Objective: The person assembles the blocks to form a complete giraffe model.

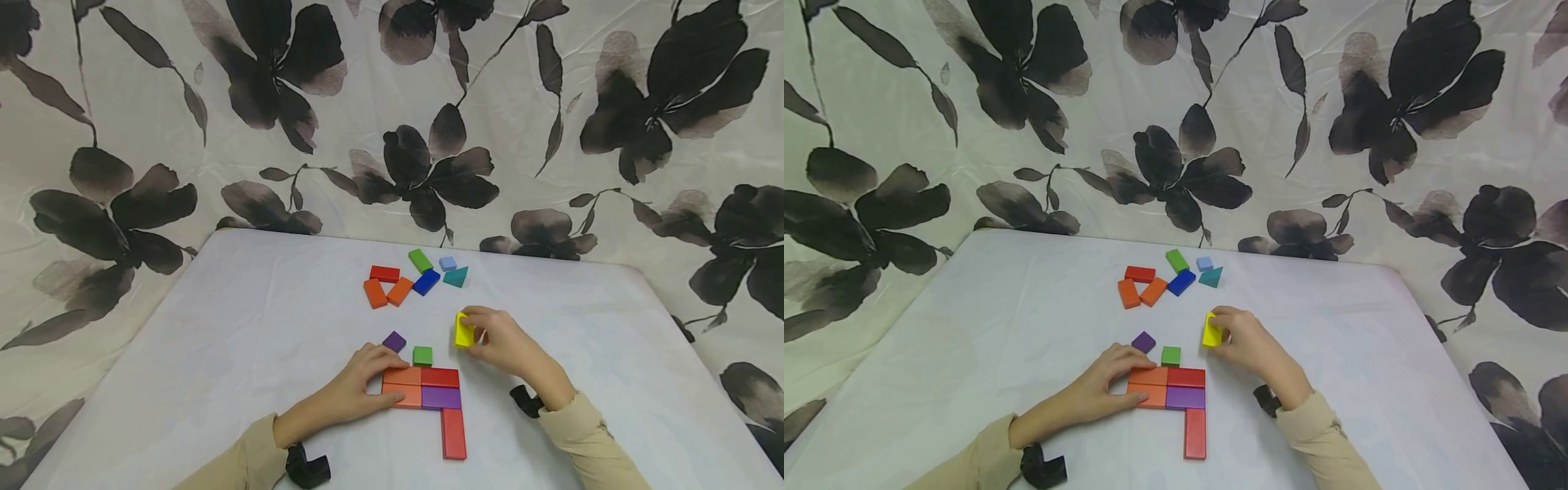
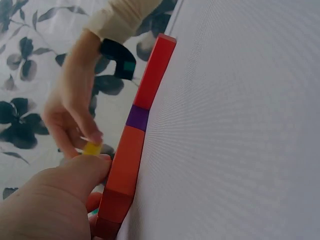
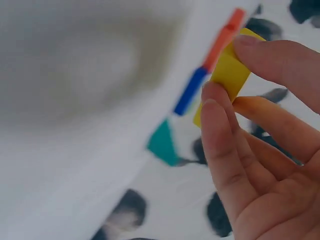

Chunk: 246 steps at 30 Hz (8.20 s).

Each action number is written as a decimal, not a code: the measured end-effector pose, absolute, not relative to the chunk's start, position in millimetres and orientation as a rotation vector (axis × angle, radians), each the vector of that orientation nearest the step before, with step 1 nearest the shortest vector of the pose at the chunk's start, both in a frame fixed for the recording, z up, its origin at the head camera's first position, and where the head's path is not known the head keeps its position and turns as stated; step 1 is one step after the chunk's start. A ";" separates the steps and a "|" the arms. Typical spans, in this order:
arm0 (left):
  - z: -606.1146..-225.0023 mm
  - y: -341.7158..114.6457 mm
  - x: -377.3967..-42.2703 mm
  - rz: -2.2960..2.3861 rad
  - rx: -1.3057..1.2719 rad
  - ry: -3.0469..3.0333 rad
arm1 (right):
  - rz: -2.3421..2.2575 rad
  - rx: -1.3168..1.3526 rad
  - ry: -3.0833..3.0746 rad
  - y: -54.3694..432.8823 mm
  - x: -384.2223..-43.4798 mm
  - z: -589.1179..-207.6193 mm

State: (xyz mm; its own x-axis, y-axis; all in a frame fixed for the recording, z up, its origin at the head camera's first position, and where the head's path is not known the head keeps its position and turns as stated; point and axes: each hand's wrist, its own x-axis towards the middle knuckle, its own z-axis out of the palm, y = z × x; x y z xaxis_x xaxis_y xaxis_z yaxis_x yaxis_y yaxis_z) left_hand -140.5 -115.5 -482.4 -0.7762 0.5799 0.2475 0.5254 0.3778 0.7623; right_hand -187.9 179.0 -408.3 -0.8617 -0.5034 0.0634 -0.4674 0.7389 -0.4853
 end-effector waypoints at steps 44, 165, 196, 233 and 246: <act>-485.2 -114.6 -140.4 1.335 1.046 2.627 | -0.339 -1.257 2.643 75.6 -67.7 -415.1; -483.2 -113.3 -140.4 1.358 1.049 2.603 | -0.770 -0.641 2.756 162.6 -196.7 -418.2; -484.5 -113.5 -141.0 1.356 1.034 2.620 | -0.543 -0.751 2.880 193.6 -114.3 -387.3; -485.8 -113.3 -142.7 1.350 1.031 2.620 | -0.432 -0.755 2.595 143.6 -45.9 -423.5; -484.0 -113.7 -142.1 1.355 1.018 2.618 | -0.542 -0.476 2.518 138.4 -51.8 -418.0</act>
State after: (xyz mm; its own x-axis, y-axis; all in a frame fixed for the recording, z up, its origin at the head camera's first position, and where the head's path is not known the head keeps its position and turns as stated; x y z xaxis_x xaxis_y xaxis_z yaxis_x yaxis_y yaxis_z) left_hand -142.1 -113.7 -484.0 -0.7866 0.5579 0.2646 0.5381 0.4092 0.7368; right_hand -51.8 138.4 -418.0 -0.8048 -0.4292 -0.4099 -0.2226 0.8585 -0.4619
